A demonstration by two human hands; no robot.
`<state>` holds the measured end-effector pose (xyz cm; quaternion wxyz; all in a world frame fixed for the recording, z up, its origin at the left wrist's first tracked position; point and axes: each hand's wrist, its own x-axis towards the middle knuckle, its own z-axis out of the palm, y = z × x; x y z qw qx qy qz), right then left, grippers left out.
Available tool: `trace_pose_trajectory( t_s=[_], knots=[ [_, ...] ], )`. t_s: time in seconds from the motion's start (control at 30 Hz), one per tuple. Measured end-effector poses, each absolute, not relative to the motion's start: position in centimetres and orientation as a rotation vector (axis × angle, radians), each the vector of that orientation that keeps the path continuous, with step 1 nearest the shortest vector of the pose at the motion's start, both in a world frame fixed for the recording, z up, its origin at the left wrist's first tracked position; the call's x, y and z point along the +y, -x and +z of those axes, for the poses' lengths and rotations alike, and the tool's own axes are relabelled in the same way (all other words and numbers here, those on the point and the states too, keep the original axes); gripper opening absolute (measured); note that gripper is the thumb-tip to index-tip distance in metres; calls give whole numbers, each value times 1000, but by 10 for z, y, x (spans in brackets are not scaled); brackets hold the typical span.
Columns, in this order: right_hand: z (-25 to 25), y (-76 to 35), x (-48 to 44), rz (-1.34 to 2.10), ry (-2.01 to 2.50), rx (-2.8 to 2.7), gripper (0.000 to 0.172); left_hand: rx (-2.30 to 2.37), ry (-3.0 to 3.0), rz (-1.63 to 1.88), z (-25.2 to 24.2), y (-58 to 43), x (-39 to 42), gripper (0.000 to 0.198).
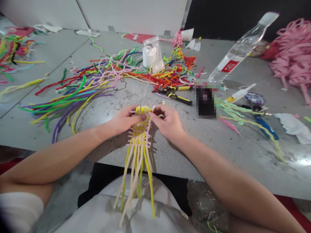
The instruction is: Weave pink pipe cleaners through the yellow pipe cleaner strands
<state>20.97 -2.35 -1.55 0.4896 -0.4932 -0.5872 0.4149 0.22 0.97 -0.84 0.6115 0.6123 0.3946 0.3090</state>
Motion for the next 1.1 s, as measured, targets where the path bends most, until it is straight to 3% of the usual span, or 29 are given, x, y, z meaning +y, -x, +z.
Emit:
trace_pose_trajectory(
  t_s=[0.33, 0.67, 0.9, 1.1],
  knots=[
    [-14, -217, -17, 1488, 1112, -1150, 46, 889, -1193, 683, -1, -3, 7, 27],
    [-15, -220, -12, 1511, 1050, -1197, 44, 836, -1264, 702, -8, -1, 13, 43],
    [-12, -225, -13, 1551, 1028, -1360, 34, 868, -1174, 714, 0, -4, 6, 31],
    [-17, -222, -16, 1546, 913, -1356, 42, 735, -1028, 791, -3, -4, 5, 33]
  ],
)
